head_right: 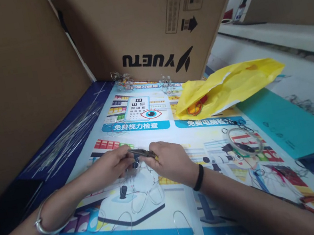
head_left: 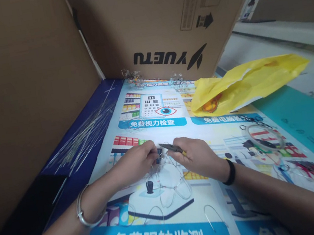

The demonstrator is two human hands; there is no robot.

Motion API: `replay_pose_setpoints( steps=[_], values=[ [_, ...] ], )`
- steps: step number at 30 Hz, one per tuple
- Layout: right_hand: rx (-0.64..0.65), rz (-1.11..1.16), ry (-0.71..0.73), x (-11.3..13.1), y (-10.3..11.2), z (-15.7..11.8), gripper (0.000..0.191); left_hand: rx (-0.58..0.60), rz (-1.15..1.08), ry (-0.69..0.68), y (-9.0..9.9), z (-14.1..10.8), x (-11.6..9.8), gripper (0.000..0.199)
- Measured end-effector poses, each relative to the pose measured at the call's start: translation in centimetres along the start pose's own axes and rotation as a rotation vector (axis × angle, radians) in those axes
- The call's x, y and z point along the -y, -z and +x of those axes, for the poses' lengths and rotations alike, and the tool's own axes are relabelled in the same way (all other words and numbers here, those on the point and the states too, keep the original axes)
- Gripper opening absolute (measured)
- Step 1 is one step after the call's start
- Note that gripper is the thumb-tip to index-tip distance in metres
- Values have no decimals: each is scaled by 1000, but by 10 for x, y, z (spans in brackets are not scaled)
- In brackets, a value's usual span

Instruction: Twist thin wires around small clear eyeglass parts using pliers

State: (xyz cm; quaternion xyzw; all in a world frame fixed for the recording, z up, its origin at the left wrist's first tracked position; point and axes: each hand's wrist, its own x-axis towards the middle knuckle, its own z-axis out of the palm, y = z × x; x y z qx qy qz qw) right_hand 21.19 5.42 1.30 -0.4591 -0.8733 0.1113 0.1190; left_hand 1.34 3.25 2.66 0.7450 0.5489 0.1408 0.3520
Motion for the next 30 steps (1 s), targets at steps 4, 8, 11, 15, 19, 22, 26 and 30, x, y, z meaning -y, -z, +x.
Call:
replay_pose_setpoints(
  steps=[4, 8, 11, 15, 19, 22, 26, 30],
  values=[
    [12, -8, -38, 1, 0, 1, 31, 7, -49, -10, -1, 0, 1, 9],
    [34, -6, -57, 1, 1, 1, 22, 17, -97, -25, -3, -1, 2, 9],
    [45, 32, -63, 2, 1, 1, 26, 5, -95, -21, -3, -1, 3, 9],
    [56, 79, -43, 2, 1, 0, 30, -2, -103, -41, -2, 0, 3, 10],
    [56, 99, -29, 2, 1, -1, 29, 10, -135, -27, -1, -1, 2, 9],
    [62, 120, -33, 3, 2, -1, 29, 22, -185, -7, -2, -2, 1, 8],
    [66, 149, -40, 4, 3, -1, 29, 37, -266, 16, -2, -3, -1, 7],
    [63, 154, -37, 2, 2, -2, 28, 48, -311, 28, -1, -3, -3, 7]
  ],
)
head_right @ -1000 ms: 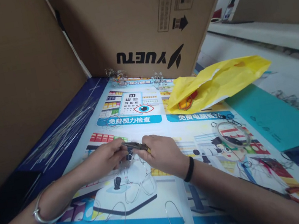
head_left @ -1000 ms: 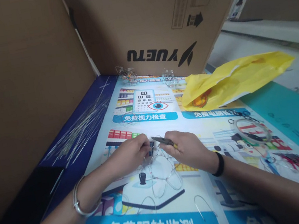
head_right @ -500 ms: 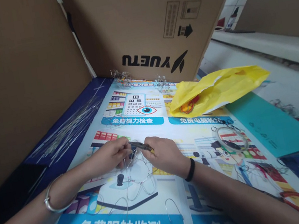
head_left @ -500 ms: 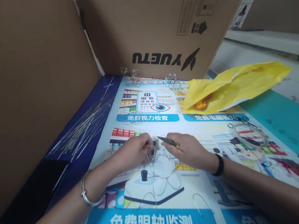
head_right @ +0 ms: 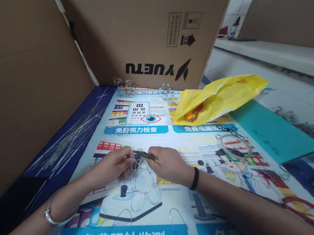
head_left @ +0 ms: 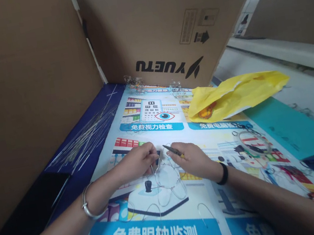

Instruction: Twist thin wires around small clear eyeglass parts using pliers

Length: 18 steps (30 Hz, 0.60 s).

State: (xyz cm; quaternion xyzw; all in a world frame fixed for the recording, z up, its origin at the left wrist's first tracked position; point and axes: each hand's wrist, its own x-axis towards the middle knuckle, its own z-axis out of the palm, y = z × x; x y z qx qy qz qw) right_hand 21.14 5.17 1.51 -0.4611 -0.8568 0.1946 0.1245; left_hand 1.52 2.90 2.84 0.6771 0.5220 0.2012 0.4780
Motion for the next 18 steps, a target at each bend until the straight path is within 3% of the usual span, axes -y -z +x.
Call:
replay_pose_setpoints(
  steps=[18],
  values=[
    [-72, 65, -24, -3, -2, -1, 24, 13, -241, -17, -2, 3, 1, 10]
  ],
)
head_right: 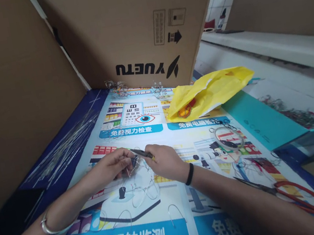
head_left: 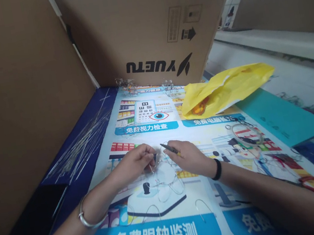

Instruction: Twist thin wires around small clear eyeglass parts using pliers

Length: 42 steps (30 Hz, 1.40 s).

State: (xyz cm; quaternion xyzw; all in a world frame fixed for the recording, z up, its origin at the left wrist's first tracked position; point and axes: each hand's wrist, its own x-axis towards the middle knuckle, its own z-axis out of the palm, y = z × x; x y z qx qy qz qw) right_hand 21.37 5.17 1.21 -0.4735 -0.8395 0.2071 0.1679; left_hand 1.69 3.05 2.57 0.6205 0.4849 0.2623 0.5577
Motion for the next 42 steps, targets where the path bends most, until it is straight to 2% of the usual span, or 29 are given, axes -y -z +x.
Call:
replay_pose_setpoints(
  steps=[4, 11, 19, 31, 42],
  values=[
    [-8, 13, -6, -1, 0, -1, 23, -4, -24, 26, -2, -2, -1, 10],
    [-28, 48, -52, -3, 3, -2, 23, 43, -152, 206, -7, -4, -4, 12],
    [-50, 57, -64, -4, 5, -5, 20, 131, -334, 165, -11, -7, -3, 23],
    [-44, 57, -59, -5, 5, -12, 17, 123, -257, 214, -16, -5, 4, 16],
    [-51, 37, -38, -7, 2, -11, 18, 150, -261, 153, -16, -6, 1, 16]
  ],
)
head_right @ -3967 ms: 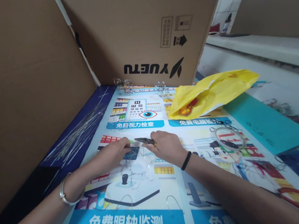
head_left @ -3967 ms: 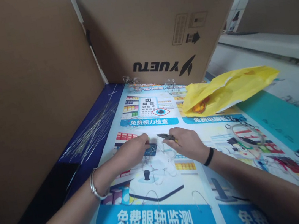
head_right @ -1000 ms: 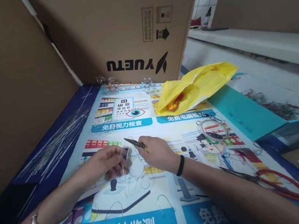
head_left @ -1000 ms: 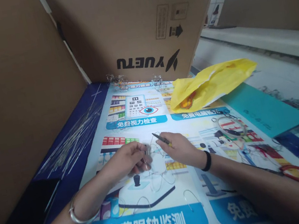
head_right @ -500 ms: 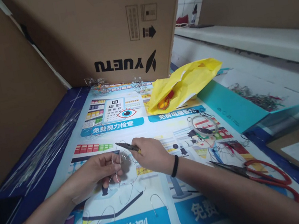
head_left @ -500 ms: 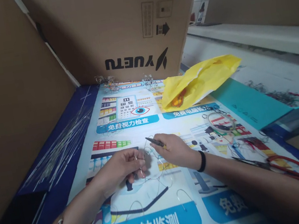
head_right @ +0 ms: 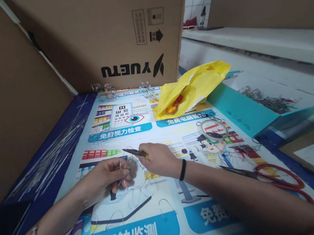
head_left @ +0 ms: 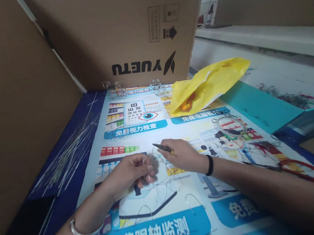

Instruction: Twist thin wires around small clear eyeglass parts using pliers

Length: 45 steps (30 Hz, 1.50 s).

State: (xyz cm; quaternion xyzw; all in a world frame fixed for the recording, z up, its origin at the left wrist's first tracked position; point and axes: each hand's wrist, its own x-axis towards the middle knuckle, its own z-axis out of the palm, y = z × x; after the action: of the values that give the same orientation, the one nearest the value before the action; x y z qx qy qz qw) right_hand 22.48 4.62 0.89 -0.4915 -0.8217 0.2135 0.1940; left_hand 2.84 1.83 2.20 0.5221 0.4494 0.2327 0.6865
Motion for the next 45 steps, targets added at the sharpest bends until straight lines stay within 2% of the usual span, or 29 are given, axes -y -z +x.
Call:
replay_pose_setpoints(
  steps=[19, 37, 45],
  values=[
    [4, -74, 13, 1, -1, -1, 21, 115, -106, 32, 11, -1, 0, 15],
    [21, -79, 50, 2, -3, 0, 21, 123, -103, -40, 10, 0, 1, 14],
    [50, -67, 66, 8, -5, 2, 22, 114, -53, 7, 9, 0, -4, 16]
  ],
)
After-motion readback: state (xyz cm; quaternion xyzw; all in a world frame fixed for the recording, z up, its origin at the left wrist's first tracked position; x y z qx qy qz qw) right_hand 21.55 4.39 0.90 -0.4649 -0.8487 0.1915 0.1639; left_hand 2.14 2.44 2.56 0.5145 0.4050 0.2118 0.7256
